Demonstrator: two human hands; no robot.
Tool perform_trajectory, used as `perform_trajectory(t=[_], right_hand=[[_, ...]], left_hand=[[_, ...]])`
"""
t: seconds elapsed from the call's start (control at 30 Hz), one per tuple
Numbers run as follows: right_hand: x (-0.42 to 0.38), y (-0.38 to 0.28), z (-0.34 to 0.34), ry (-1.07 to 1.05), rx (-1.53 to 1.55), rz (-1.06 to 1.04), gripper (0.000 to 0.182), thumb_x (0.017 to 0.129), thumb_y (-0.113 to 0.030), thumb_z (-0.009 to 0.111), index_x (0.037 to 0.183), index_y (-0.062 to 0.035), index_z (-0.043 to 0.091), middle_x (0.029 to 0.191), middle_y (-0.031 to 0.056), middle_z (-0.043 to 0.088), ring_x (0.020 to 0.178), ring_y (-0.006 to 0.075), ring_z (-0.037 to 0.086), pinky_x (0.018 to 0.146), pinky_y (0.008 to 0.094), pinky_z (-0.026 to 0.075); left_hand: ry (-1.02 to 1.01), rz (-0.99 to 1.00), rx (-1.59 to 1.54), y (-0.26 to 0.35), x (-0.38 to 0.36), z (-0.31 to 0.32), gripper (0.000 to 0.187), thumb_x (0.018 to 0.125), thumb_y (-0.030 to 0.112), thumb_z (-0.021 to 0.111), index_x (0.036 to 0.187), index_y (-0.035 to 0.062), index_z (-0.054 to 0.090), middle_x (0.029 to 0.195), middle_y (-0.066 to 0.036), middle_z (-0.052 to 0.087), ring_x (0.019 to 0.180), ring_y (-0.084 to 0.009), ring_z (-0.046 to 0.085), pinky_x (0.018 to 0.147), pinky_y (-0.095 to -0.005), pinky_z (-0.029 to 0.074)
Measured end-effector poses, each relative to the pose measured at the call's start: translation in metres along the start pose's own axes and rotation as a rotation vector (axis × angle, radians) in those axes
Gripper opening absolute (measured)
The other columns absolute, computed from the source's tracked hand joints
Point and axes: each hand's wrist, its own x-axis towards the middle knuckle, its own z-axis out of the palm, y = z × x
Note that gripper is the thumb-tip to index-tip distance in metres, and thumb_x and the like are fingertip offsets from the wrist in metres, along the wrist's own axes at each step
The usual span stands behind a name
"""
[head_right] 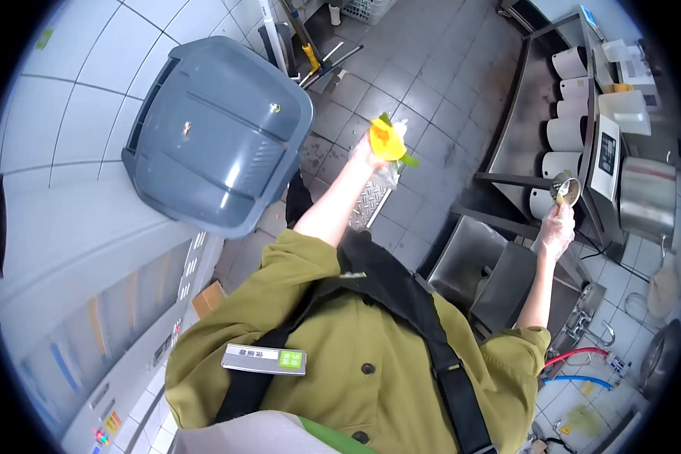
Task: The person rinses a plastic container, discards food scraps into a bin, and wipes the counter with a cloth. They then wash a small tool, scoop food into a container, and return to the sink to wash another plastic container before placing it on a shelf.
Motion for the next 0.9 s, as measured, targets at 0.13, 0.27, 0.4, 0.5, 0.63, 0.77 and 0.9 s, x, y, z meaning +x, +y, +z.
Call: perform_trajectory(t=[0.13, 0.27, 0.4, 0.5, 0.63, 0.77, 0.9], right_hand=[[0.023, -0.037, 0.009, -0.134, 0.012, -0.118, 0.016, 0.078, -0.015, 0.05, 0.092, -0.0093, 0.054, 0.09, 0.0114, 0.057, 0.075, 0.0298, 0.056, 0.064, 0.0374, 0.046], [0.042, -0.083, 0.043, -0.126, 0.192, -0.319, 0.015, 0.076, -0.011, 0.049, 0.09, -0.0071, 0.054, 0.089, 0.0133, 0.056, 0.072, 0.0312, 0.056, 0.061, 0.0378, 0.046], [0.037, -0.161, 0.083, -0.167, 0.429, -0.427, 0.02, 0.08, -0.02, 0.044, 0.092, -0.0092, 0.055, 0.082, 0.0146, 0.057, 0.069, 0.031, 0.055, 0.059, 0.0378, 0.044], [0.021, -0.24, 0.106, -0.371, 0.602, -0.444, 0.03, 0.083, -0.029, 0.037, 0.092, -0.0064, 0.054, 0.078, 0.0133, 0.057, 0.069, 0.0288, 0.055, 0.062, 0.0361, 0.043], [-0.014, -0.359, 0.115, -0.186, 1.006, -0.816, 0.019, 0.082, -0.023, 0.039, 0.079, -0.0093, 0.051, 0.068, 0.0107, 0.054, 0.057, 0.0232, 0.054, 0.049, 0.034, 0.045], [-0.04, -0.471, 0.087, -0.228, 0.989, -1.109, 0.014, 0.078, -0.018, 0.043, 0.078, -0.0084, 0.053, 0.064, 0.013, 0.055, 0.059, 0.0288, 0.055, 0.052, 0.0378, 0.046], [-0.077, -0.583, 0.113, -0.369, 1.256, -0.738, 0.014, 0.076, -0.014, 0.042, 0.066, -0.01, 0.052, 0.061, 0.0082, 0.053, 0.049, 0.0232, 0.051, 0.042, 0.0342, 0.039]], left_hand=[[-0.058, 0.151, 0.145, 0.062, -0.031, -0.048, 0.026, 0.078, 0.033, 0.05, 0.082, 0.0077, 0.054, 0.076, -0.009, 0.055, 0.069, -0.0217, 0.055, 0.062, -0.035, 0.047], [-0.228, 0.232, 0.061, 0.145, -0.121, -0.046, 0.023, 0.078, 0.028, 0.051, 0.082, 0.0051, 0.054, 0.076, -0.009, 0.055, 0.073, -0.0235, 0.053, 0.071, -0.0373, 0.043], [0.223, 0.755, 0.361, 0.178, -0.233, 0.004, 0.024, 0.079, 0.028, 0.049, 0.084, 0.0047, 0.054, 0.078, -0.009, 0.056, 0.074, -0.0245, 0.053, 0.072, -0.037, 0.042], [0.513, 1.015, 0.697, 0.174, -0.28, 0.065, 0.025, 0.079, 0.028, 0.048, 0.085, 0.0045, 0.054, 0.08, -0.01, 0.056, 0.075, -0.0253, 0.053, 0.073, -0.0367, 0.042], [0.985, 1.199, 1.624, 0.169, -0.308, 0.141, 0.026, 0.08, 0.028, 0.046, 0.087, 0.0041, 0.054, 0.083, -0.01, 0.056, 0.076, -0.0263, 0.053, 0.074, -0.0364, 0.042], [1.532, 1.053, 2.427, 0.156, -0.309, 0.216, 0.027, 0.081, 0.028, 0.045, 0.089, 0.0038, 0.054, 0.085, -0.01, 0.057, 0.078, -0.0272, 0.053, 0.075, -0.0361, 0.041], [1.737, 0.444, 2.736, 0.173, -0.293, 0.253, 0.029, 0.081, 0.028, 0.043, 0.091, 0.0035, 0.054, 0.088, -0.011, 0.057, 0.079, -0.0282, 0.053, 0.076, -0.0358, 0.041]])
